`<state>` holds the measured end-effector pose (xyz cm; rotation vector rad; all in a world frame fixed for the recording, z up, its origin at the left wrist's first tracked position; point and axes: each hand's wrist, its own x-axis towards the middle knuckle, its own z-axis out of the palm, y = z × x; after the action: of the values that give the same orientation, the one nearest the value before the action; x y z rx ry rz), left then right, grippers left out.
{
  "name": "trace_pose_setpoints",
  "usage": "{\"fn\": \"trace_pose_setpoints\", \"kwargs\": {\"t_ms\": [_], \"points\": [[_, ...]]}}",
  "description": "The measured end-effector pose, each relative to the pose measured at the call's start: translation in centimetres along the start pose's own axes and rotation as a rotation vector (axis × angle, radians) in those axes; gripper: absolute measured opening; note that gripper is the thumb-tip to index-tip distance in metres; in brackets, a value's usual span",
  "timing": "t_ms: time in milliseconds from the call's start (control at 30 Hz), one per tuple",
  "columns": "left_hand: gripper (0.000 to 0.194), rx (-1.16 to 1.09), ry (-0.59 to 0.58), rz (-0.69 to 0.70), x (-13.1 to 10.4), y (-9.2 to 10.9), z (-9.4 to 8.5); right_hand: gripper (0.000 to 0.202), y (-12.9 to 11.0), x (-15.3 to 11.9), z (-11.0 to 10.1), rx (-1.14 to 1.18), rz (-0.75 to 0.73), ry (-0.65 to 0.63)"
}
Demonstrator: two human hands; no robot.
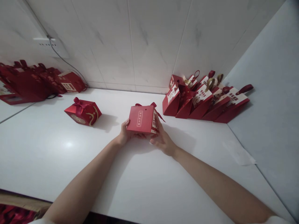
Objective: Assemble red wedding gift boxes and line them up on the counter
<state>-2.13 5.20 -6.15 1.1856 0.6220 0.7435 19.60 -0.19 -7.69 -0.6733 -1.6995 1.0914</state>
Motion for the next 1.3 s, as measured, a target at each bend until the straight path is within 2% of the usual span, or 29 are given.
{"fn": "trace_pose_setpoints", "kwargs": {"t_ms": [267, 400, 600, 700, 800, 867, 967, 1033, 1167, 1233, 1300], "points": [[0.087, 0.003, -0.003, 0.012, 0.1, -0.1, -0.2, 0.096, -0.3, -0.2, 0.0, -0.114, -0.012, 0.015], [0.087, 0.007, 0.028, 0.014, 0.1, -0.1, -0.1, 0.092, -0.6, -0.1, 0.2, -0.136, -0.042, 0.069], [0.076, -0.018, 0.064, 0.071, -0.1, -0.1, 0.2, 0.099, -0.6, -0.4, 0.4, -0.068, 0.060, 0.130], [0.075, -0.027, 0.068, 0.082, -0.1, -0.4, 0.1, 0.101, -0.6, -0.5, 0.5, -0.073, 0.117, 0.127], [0.077, 0.015, 0.124, 0.091, 0.0, -1.1, 0.0, 0.100, -0.5, -0.3, 0.4, -0.067, 0.155, 0.124], [0.077, 0.083, 0.177, 0.144, 0.0, -1.6, 0.0, 0.102, -0.4, -0.1, 0.3, -0.051, 0.131, 0.116], [0.072, 0.216, 0.204, 0.293, -0.1, -1.9, 0.2, 0.104, -0.4, 0.0, 0.0, 0.004, 0.038, 0.061], [0.071, 0.322, 0.176, 0.394, -0.3, -1.6, 0.4, 0.097, -0.5, -0.1, -0.1, 0.031, -0.008, 0.029], [0.089, 0.481, 0.104, 0.587, -0.5, -0.5, 0.8, 0.091, -0.4, -0.5, 0.0, -0.041, -0.061, 0.062], [0.093, 0.505, 0.086, 0.618, -0.5, -0.1, 0.9, 0.092, -0.3, -0.7, 0.1, -0.076, -0.073, 0.079], [0.096, 0.453, 0.103, 0.557, -0.4, 0.1, 1.0, 0.090, -0.2, -0.8, 0.1, -0.089, -0.079, 0.092]]}}
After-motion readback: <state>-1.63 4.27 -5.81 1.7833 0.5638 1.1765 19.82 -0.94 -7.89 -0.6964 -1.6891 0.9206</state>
